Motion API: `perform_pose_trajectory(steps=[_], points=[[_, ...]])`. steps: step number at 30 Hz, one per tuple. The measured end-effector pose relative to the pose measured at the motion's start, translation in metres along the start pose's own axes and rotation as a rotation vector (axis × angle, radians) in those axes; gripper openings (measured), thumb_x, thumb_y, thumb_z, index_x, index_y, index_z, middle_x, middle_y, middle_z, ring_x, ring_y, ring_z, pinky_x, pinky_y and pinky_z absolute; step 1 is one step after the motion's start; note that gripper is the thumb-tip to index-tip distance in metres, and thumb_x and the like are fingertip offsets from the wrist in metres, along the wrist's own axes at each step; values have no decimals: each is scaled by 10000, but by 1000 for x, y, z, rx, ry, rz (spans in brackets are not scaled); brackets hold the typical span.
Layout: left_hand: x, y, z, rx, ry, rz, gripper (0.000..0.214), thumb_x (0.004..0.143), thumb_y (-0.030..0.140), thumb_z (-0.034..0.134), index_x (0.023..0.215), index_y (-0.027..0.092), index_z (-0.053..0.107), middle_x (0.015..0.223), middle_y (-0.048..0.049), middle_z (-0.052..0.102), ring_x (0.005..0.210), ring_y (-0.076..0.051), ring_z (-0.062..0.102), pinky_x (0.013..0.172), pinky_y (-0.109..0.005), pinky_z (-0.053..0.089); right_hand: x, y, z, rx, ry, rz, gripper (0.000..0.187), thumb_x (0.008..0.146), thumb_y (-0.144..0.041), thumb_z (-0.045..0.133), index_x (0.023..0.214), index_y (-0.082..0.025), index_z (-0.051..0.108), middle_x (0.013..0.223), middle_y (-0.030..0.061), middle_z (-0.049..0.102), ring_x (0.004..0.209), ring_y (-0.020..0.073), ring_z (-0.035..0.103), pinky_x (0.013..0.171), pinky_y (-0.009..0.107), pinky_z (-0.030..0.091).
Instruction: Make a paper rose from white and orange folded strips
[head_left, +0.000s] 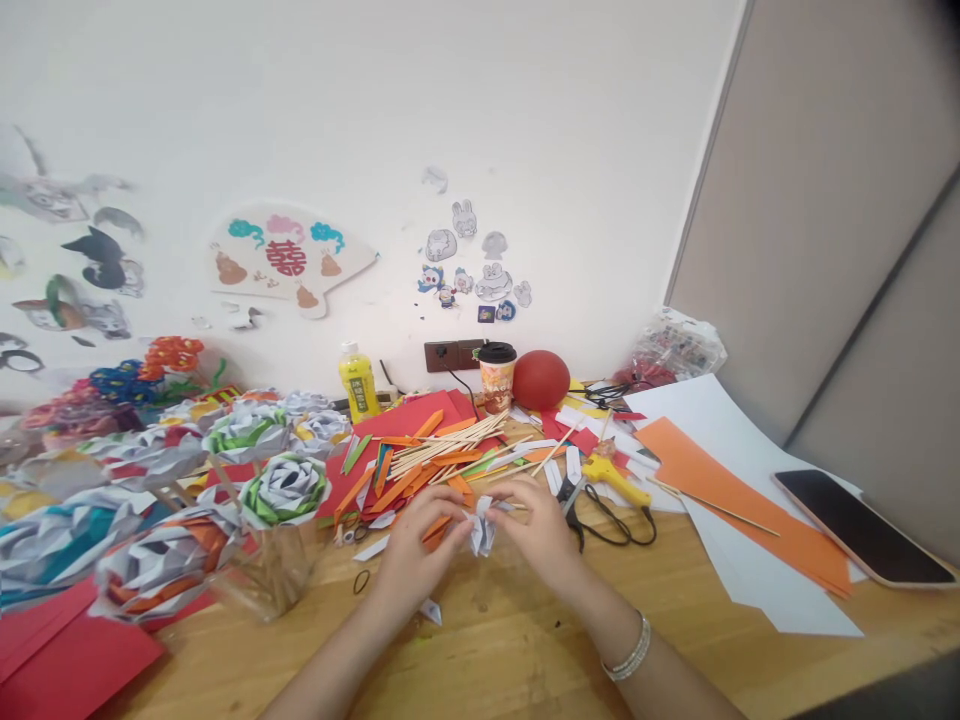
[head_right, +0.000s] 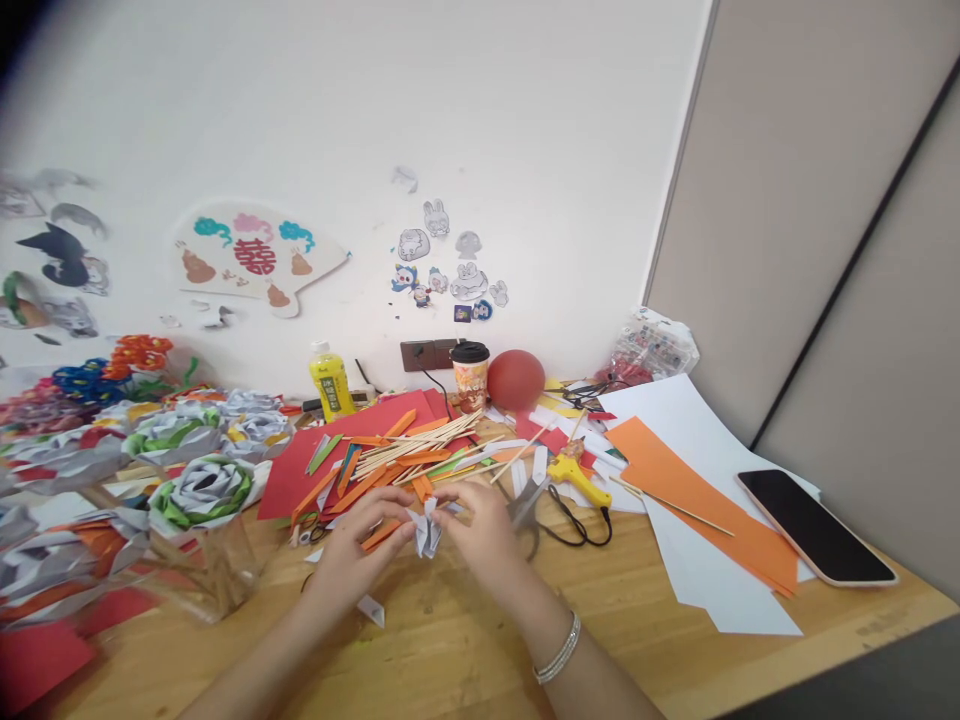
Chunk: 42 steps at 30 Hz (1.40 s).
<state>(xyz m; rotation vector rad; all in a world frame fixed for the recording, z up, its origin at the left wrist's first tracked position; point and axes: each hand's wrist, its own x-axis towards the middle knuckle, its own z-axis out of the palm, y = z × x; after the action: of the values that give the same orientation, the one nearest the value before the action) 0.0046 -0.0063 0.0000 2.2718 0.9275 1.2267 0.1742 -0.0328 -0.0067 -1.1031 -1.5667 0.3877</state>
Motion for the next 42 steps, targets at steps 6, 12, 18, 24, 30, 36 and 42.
perform_pose_trajectory(steps=[6,12,18,24,30,36,42], points=[[-3,2,7,246,100,273,207,774,207,530,970,191,598,892,-76,646,871,-190,582,772,-340,479,-4,-2,2,-159,50,-230,103,780,-232,572,867,-216,626,808,32,637,806,179,524,717,316,432],[-7,0,10,312,167,346,176,765,177,534,923,195,610,864,-73,673,876,-200,590,796,-377,473,-7,-3,3,-204,77,-267,106,791,-232,562,883,-209,611,813,31,641,819,184,520,725,324,431],[-12,0,12,305,185,329,257,752,147,546,998,210,590,916,-75,674,927,-218,578,811,-384,468,-10,-4,4,-225,84,-281,132,823,-236,510,914,-225,605,830,38,649,823,195,529,742,350,435],[-19,2,15,226,165,330,443,747,104,535,1168,229,483,1066,-89,626,1082,-237,497,880,-416,437,-11,-8,3,-283,129,-296,134,827,-223,507,921,-217,602,843,40,656,833,192,531,751,348,435],[-21,2,15,250,127,338,463,741,83,529,1177,221,456,1106,-95,602,1153,-253,429,911,-446,401,-12,-7,3,-288,149,-283,147,840,-233,483,930,-221,598,853,44,652,832,195,535,742,357,438],[-15,5,12,289,163,293,203,760,123,513,930,218,569,961,-66,638,1031,-230,500,891,-416,386,-12,-7,4,-249,77,-277,122,828,-224,500,898,-219,600,815,40,649,804,193,523,721,345,428],[0,12,-9,50,-179,16,123,791,259,480,778,204,590,742,-39,617,722,-171,556,672,-274,438,-7,-12,2,-84,-22,-60,50,718,-243,627,747,-205,612,734,18,621,744,168,546,682,292,431]])
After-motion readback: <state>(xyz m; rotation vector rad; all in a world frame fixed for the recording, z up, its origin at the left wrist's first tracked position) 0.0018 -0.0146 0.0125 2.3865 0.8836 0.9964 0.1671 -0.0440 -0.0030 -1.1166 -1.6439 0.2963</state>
